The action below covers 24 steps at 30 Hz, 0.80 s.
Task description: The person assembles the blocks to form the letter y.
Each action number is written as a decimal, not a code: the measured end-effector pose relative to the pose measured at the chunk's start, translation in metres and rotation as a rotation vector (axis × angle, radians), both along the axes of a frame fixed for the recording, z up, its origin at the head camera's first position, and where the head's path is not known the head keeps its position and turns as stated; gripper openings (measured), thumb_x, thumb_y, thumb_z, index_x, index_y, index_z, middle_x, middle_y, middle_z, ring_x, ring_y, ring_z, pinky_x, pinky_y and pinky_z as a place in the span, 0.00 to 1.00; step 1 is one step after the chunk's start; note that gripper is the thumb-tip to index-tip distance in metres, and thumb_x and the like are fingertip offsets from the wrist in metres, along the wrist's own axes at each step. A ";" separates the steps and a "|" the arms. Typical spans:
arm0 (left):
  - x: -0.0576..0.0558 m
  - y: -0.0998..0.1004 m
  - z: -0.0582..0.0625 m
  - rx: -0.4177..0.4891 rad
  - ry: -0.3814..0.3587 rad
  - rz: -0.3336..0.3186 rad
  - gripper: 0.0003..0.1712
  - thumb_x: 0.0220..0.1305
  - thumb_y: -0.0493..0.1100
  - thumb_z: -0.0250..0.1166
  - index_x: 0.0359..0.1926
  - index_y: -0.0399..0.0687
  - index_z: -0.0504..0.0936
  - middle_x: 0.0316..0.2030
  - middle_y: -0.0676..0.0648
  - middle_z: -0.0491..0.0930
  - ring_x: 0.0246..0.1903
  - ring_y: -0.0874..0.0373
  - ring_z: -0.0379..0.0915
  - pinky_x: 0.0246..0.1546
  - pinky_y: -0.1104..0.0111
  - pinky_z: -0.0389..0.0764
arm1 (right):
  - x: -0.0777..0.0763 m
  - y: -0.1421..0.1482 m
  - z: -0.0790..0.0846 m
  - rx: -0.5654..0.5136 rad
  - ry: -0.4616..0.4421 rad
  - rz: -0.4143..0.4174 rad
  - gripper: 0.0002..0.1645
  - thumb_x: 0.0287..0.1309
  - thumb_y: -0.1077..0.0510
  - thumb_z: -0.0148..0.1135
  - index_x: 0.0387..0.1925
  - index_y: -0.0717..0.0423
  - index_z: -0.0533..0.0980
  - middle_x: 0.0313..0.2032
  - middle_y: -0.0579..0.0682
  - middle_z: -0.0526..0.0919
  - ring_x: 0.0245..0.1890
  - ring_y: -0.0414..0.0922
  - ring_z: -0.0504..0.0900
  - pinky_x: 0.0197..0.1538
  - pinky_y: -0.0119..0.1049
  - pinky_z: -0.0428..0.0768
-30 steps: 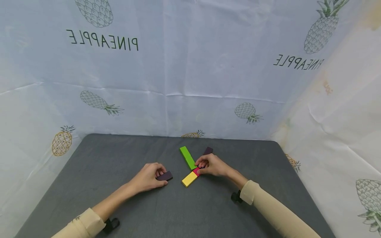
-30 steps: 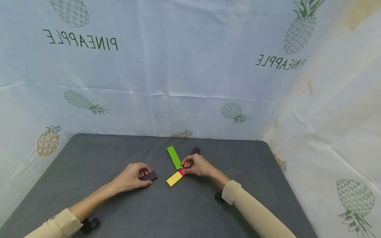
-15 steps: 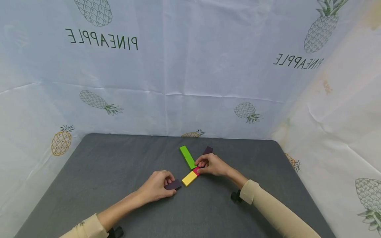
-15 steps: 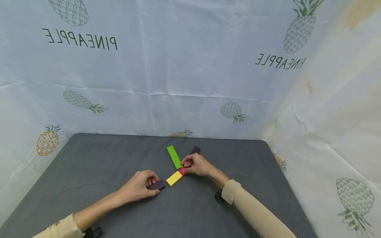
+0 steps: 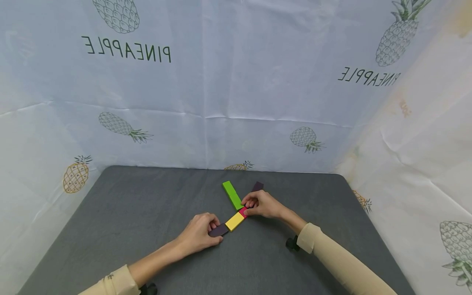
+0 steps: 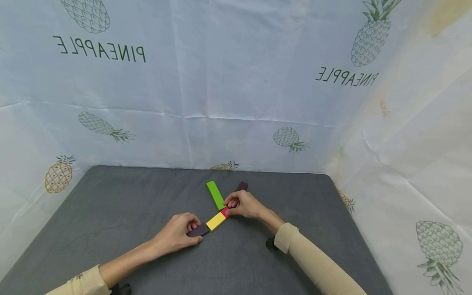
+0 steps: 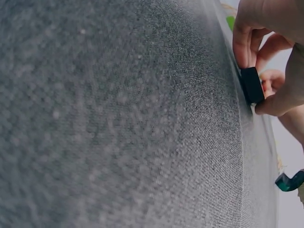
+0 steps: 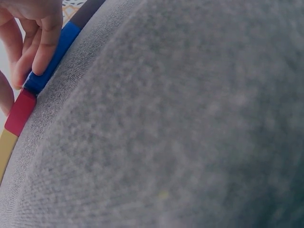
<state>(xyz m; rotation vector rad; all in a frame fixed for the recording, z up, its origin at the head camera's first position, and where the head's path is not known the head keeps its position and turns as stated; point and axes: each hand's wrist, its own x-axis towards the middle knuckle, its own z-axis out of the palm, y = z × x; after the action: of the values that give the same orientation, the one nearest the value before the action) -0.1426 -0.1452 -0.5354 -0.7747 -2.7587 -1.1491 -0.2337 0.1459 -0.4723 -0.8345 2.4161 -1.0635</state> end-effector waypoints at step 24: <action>-0.044 -0.032 0.050 -0.076 -0.317 -0.523 0.42 0.55 0.47 0.87 0.69 0.47 0.82 0.51 0.50 0.81 0.47 0.65 0.75 0.49 0.72 0.81 | 0.000 0.000 -0.001 0.001 -0.009 -0.003 0.16 0.66 0.60 0.76 0.52 0.63 0.86 0.40 0.53 0.86 0.37 0.37 0.78 0.43 0.26 0.80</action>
<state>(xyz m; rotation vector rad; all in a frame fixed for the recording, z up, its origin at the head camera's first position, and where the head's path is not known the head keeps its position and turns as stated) -0.1862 -0.1768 -0.4857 -1.5121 -2.9543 -1.3477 -0.2341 0.1464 -0.4730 -0.8235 2.4111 -1.0648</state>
